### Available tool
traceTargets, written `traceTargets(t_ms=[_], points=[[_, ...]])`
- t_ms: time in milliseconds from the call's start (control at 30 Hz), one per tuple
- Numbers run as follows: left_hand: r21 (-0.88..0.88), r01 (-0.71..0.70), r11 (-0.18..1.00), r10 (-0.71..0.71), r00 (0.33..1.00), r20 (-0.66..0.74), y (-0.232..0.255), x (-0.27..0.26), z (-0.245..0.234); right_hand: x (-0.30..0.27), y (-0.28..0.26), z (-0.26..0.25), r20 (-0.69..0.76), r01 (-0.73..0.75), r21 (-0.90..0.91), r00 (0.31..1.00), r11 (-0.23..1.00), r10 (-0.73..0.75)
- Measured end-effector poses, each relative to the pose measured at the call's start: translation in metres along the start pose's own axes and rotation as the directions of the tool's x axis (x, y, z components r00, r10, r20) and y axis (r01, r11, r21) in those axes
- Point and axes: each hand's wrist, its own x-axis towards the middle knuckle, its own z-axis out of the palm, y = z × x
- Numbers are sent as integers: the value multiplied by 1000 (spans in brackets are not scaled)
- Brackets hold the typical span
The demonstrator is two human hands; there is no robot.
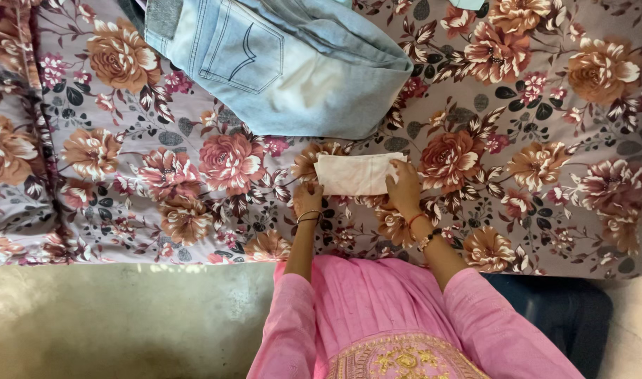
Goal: The person folds a white shirt and a pair of blue jeans by hand on a bed.
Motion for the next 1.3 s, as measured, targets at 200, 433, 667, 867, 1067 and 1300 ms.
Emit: traceTargets(t_ms=[200,433,667,867,1067,1300], points=[[62,35,997,-29,995,-92,-11,-1,-8,-28,31,-3,42,15,-103,999,995,-11],[-35,-16,999,16,1000,12,15,-1,1,-27,63,10,37,-359,215,932,908,360],[-75,191,979,-191,982,10,3,1,-1,-20,72,13,169,-470,431,881,771,443],[-90,67,994,-72,996,-52,3,2,-1,-7,47,12,284,-643,536,748,548,600],[-192,398,897,-343,901,265,27,-2,-19,-6,26,16,193,-488,574,861,658,470],[-156,-51,986,94,955,282,12,-6,-6,-24,-79,27,-41,7,124,999,992,-2]])
